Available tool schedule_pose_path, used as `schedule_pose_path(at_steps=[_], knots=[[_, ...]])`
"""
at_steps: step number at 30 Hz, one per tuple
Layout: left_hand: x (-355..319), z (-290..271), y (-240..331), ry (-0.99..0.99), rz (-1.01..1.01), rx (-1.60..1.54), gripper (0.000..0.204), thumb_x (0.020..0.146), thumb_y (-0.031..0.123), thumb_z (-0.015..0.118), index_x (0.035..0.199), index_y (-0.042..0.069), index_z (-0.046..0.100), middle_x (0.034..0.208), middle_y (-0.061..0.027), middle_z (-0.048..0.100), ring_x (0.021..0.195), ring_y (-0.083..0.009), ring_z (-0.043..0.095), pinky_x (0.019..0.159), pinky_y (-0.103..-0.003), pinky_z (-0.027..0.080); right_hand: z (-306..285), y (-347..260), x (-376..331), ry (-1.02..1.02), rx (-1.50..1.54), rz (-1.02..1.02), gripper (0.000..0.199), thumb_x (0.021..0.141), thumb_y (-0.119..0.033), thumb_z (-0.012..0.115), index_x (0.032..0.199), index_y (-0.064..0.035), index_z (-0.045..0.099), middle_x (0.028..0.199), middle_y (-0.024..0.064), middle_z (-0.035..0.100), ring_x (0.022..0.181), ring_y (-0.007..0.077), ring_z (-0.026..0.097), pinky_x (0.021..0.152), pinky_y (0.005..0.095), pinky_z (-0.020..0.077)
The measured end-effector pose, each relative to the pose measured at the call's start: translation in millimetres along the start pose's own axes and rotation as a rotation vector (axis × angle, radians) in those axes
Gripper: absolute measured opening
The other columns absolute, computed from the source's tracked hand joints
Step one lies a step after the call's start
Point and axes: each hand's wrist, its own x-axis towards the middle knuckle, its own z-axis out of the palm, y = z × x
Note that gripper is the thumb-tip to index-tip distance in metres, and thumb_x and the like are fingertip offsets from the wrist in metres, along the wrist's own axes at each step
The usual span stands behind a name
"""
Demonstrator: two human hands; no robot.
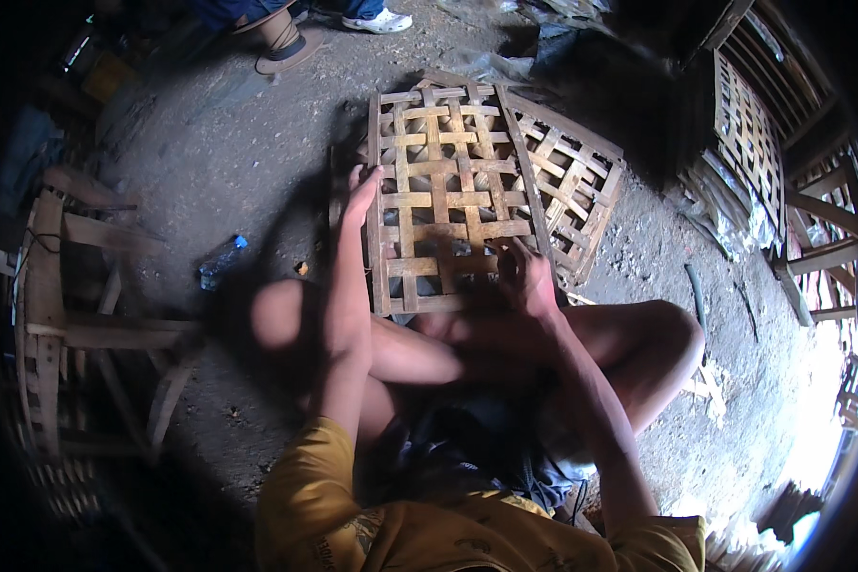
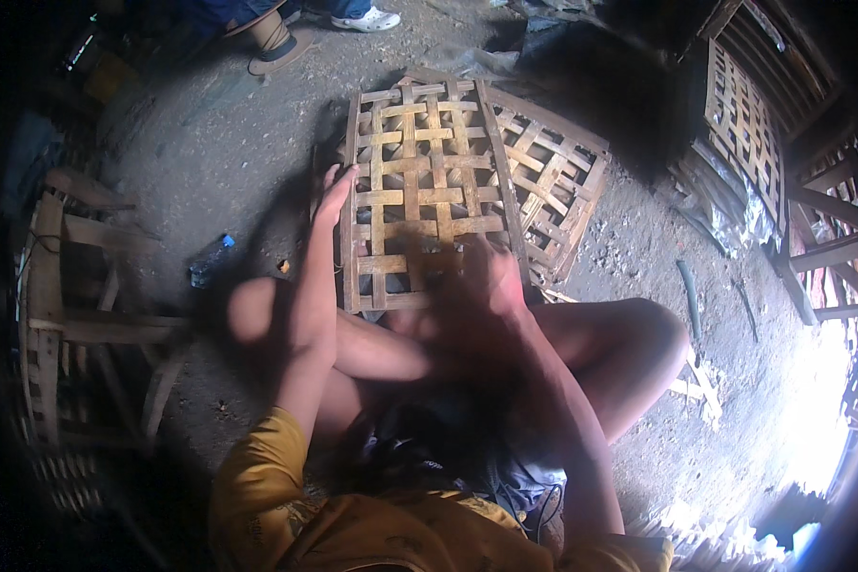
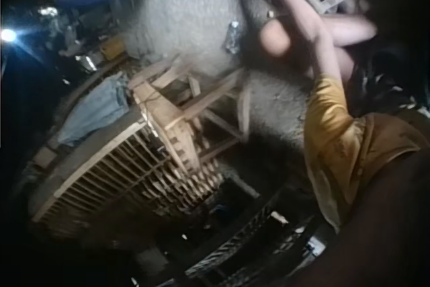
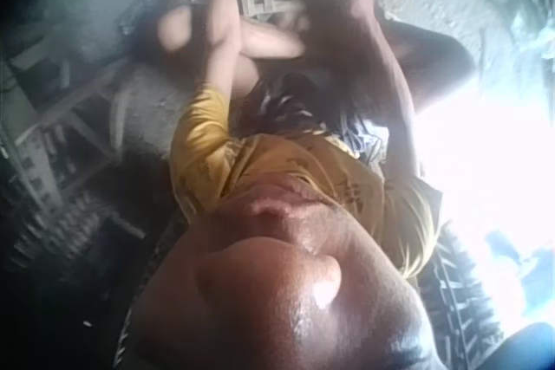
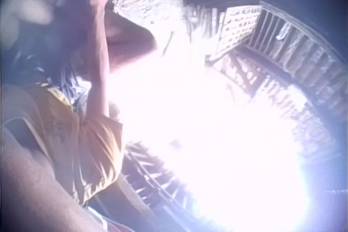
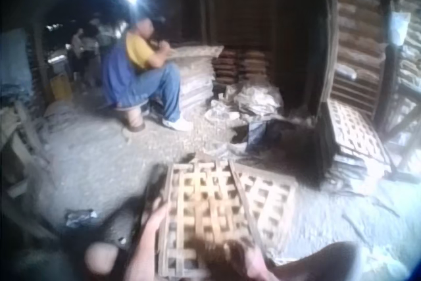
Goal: The person sits on the floor and assembles a wooden lattice panel by hand, interlocking slats and adjusting the frame. They handle multiple lattice pieces, aligning and fitting them together without visible tools.
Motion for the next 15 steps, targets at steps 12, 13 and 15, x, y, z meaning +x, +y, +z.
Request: schedule_pose_path(at_steps=[12, 13, 15], knots=[[-1, -7, 3, -0.147, 0.191, 0.117, 0.078, 0.09, 0.018, 0.065, 0.158, 0.004, 0.03, 0.143, -0.0161, 0.056, 0.129, -0.0245, 0.054, 0.111, -0.039, 0.042, 6, 9, 2, 0.054, 0.041, -0.052, 0.02, 0.094, -0.007, 0.063, 0.113, -0.0079, 0.068, 0.092, 0.022, 0.072, 0.08, 0.0412, 0.072, 0.068, 0.0464, 0.0558], [-1, -16, -2, -0.088, 0.141, 0.136, 0.078, 0.088, 0.015, 0.066, 0.157, 0.003, 0.03, 0.144, -0.0163, 0.056, 0.132, -0.0242, 0.052, 0.113, -0.038, 0.039, 11, 4, 4, 0.069, 0.079, -0.07, 0.021, 0.094, -0.008, 0.063, 0.114, -0.0081, 0.068, 0.09, 0.0228, 0.071, 0.079, 0.0413, 0.071, 0.067, 0.0466, 0.055], [3, -40, -6, -0.094, 0.173, 0.152, 0.082, 0.09, 0.015, 0.069, 0.159, 0.004, 0.027, 0.137, -0.0153, 0.059, 0.118, -0.0234, 0.061, 0.1, -0.037, 0.05, 17, -3, 10, 0.017, 0.08, -0.072, 0.021, 0.093, -0.008, 0.064, 0.114, -0.0079, 0.068, 0.089, 0.0232, 0.071, 0.078, 0.0415, 0.071, 0.067, 0.047, 0.0543]])
